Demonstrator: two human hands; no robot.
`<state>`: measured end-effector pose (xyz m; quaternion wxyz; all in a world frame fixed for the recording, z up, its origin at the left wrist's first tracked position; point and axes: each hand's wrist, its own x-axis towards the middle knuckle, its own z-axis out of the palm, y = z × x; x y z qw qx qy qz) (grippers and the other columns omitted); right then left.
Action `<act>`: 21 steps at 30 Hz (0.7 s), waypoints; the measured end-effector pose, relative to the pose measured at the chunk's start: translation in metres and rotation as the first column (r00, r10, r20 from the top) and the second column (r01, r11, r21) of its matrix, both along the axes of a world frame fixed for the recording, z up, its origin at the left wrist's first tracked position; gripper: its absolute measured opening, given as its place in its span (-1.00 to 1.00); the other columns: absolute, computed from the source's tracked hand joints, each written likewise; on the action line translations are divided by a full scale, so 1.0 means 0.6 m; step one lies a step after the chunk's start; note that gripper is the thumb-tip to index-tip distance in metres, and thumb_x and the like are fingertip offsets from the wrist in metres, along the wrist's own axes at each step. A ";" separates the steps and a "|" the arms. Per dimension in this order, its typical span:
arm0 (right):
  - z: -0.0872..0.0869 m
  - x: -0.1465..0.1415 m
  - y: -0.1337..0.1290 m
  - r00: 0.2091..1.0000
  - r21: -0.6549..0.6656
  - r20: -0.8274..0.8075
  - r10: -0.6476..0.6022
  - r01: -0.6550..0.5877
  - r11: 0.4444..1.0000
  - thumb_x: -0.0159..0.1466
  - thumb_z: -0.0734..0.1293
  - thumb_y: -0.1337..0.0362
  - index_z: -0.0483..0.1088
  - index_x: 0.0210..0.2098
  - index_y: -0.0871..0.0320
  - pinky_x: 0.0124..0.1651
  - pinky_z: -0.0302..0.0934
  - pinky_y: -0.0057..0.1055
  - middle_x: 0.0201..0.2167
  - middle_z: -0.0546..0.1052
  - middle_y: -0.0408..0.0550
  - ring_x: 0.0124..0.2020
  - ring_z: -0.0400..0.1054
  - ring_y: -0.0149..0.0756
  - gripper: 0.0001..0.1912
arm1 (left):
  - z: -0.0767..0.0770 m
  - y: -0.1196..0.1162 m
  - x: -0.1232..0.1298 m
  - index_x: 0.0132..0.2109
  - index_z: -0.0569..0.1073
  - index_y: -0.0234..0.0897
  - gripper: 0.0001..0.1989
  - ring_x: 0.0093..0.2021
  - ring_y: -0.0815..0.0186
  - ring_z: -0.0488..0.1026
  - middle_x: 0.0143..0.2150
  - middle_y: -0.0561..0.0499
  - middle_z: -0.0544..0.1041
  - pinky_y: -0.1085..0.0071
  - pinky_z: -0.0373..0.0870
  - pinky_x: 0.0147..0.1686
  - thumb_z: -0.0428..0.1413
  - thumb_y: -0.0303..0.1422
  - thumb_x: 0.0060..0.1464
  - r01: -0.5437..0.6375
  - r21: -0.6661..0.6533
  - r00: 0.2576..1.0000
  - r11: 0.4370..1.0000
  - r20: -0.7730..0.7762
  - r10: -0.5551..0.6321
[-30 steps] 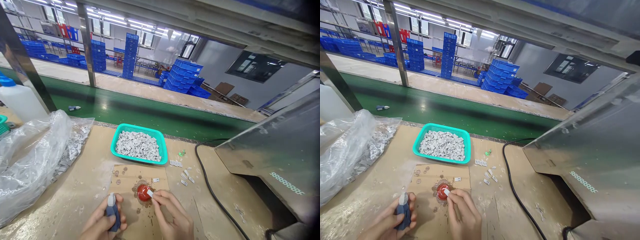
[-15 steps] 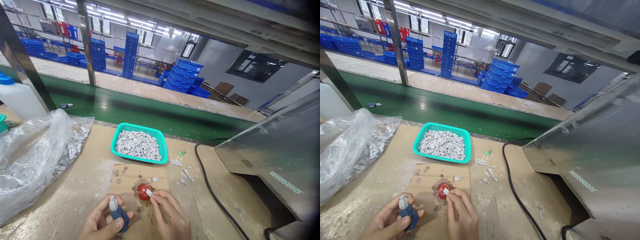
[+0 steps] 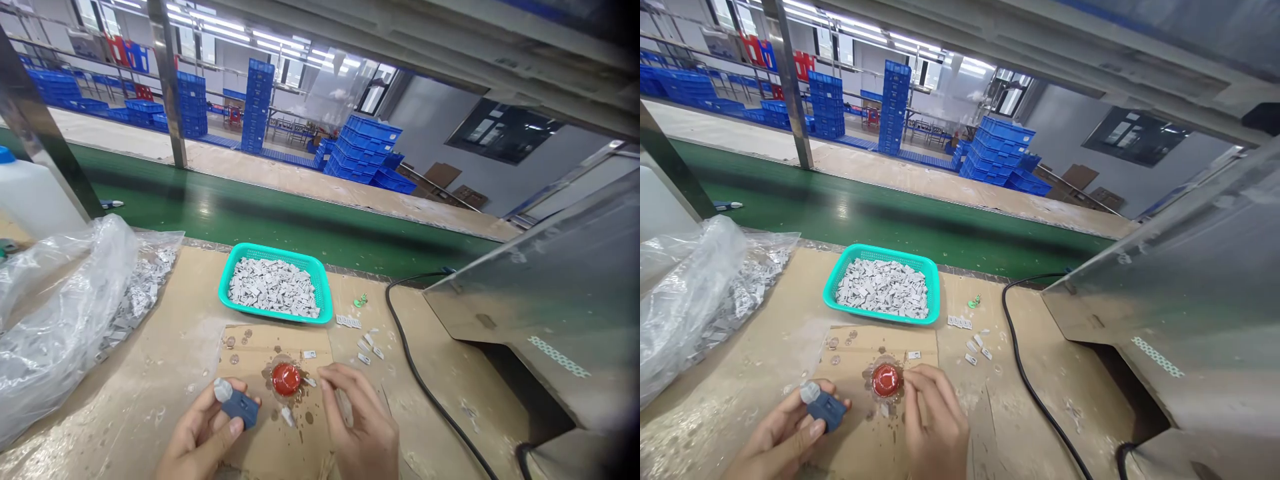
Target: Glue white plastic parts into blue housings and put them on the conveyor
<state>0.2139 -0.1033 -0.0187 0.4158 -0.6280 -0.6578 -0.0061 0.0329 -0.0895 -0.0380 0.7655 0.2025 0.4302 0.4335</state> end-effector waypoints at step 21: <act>-0.055 -0.024 -0.065 0.986 -0.252 0.142 0.085 -0.047 0.967 0.03 0.26 0.47 0.32 -0.30 0.12 -0.29 0.10 -0.27 -0.36 0.29 -0.05 -0.28 0.14 -0.20 -0.77 | 0.024 -0.005 -0.018 -0.23 0.42 -0.20 -0.67 -0.14 0.29 0.36 -0.25 0.04 0.50 0.49 0.22 -0.15 0.21 -0.26 -0.24 0.005 0.068 0.971 0.998 -0.239 0.012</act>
